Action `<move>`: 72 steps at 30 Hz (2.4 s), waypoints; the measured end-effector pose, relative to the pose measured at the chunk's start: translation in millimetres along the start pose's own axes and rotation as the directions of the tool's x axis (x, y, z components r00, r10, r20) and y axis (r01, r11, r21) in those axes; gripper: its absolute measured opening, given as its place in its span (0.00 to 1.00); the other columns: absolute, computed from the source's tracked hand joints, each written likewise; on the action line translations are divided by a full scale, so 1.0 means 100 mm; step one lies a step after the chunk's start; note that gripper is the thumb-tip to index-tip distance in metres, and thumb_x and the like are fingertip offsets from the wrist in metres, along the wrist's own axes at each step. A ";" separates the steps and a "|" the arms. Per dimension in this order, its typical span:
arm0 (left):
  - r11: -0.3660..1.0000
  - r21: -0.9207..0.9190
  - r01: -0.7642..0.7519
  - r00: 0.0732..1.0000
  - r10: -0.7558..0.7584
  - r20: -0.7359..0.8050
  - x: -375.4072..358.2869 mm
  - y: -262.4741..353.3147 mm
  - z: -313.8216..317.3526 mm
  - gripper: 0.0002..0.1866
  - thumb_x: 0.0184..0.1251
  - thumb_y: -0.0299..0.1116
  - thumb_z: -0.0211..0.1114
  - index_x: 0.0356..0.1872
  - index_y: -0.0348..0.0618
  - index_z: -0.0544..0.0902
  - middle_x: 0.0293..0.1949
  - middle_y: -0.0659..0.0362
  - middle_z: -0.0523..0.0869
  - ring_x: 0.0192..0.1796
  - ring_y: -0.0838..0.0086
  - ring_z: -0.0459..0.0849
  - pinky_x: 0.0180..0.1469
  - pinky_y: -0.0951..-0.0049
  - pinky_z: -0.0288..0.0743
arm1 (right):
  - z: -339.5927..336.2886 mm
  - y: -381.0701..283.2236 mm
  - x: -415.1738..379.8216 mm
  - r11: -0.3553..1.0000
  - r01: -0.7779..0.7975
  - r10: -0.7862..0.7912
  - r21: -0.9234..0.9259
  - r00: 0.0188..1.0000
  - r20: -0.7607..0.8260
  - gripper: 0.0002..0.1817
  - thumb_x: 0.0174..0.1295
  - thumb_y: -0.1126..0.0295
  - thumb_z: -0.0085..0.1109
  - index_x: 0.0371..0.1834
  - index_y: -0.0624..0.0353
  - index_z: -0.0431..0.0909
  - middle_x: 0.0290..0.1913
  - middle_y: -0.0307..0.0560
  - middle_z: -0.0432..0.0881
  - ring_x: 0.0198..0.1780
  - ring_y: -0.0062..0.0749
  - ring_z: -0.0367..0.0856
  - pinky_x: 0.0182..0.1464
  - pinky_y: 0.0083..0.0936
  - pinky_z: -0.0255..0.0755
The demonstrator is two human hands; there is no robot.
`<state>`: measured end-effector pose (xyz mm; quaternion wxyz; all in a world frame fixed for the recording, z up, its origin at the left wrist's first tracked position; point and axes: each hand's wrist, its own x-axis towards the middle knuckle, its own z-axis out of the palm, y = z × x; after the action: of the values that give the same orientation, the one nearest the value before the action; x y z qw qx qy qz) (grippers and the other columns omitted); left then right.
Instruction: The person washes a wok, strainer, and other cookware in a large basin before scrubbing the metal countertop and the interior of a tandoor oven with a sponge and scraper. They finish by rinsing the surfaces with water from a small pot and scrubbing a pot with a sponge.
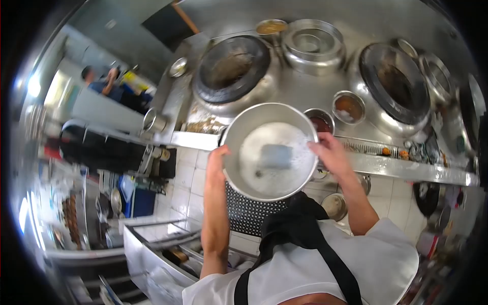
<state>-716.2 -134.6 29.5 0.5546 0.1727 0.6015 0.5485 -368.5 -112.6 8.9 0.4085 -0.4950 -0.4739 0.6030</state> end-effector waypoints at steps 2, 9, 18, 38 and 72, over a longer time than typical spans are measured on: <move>0.989 0.148 0.022 0.999 -0.028 0.040 0.35 0.33 0.02 0.09 0.48 0.25 0.59 0.30 0.32 0.84 0.30 0.54 0.85 0.30 0.68 0.83 0.33 0.71 0.77 | 0.16 -0.01 0.19 0.999 0.017 -0.017 -0.050 1.000 0.004 0.36 0.58 0.58 0.71 0.65 0.69 0.71 0.58 0.58 0.81 0.62 0.44 0.79 0.64 0.34 0.71; 0.840 0.531 -0.117 0.970 -0.018 0.241 1.63 1.23 0.40 0.07 0.53 0.30 0.59 0.27 0.40 0.83 0.27 0.60 0.83 0.28 0.74 0.82 0.31 0.74 0.76 | 0.73 0.00 0.81 0.996 0.058 -0.067 -0.061 0.985 -0.159 0.38 0.55 0.63 0.64 0.69 0.69 0.67 0.60 0.65 0.79 0.64 0.40 0.78 0.66 0.31 0.69; 0.826 0.556 -0.095 0.832 -0.241 0.500 3.12 1.30 1.66 0.04 0.50 0.23 0.63 0.26 0.34 0.84 0.26 0.55 0.83 0.28 0.70 0.83 0.32 0.68 0.77 | 0.75 0.13 1.32 0.964 0.261 -0.192 0.059 0.826 -0.530 0.34 0.59 0.71 0.63 0.70 0.68 0.65 0.57 0.58 0.81 0.57 0.38 0.80 0.62 0.30 0.71; 0.804 0.168 -0.570 0.694 0.362 0.622 2.75 0.48 -0.32 0.24 0.71 0.21 0.60 0.67 0.34 0.69 0.59 0.48 0.81 0.53 0.68 0.87 0.56 0.72 0.78 | 0.02 0.71 3.89 0.131 -0.417 0.250 -0.900 0.892 -0.377 0.19 0.61 0.64 0.52 0.53 0.54 0.83 0.53 0.59 0.83 0.53 0.55 0.82 0.57 0.44 0.74; -0.619 0.112 -0.778 0.568 -0.615 0.547 3.49 -1.23 3.33 0.20 0.60 0.35 0.63 0.53 0.40 0.85 0.50 0.44 0.86 0.50 0.53 0.85 0.56 0.54 0.77 | 0.15 0.06 1.67 0.154 0.035 -0.454 -0.987 0.890 -0.040 0.05 0.46 0.63 0.63 0.23 0.49 0.81 0.27 0.42 0.85 0.33 0.36 0.85 0.61 0.41 0.67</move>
<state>-495.6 264.6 -169.9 0.0583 0.8728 0.3173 -0.3663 -413.1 43.6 -31.3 0.1697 -0.6461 -0.7441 -0.0010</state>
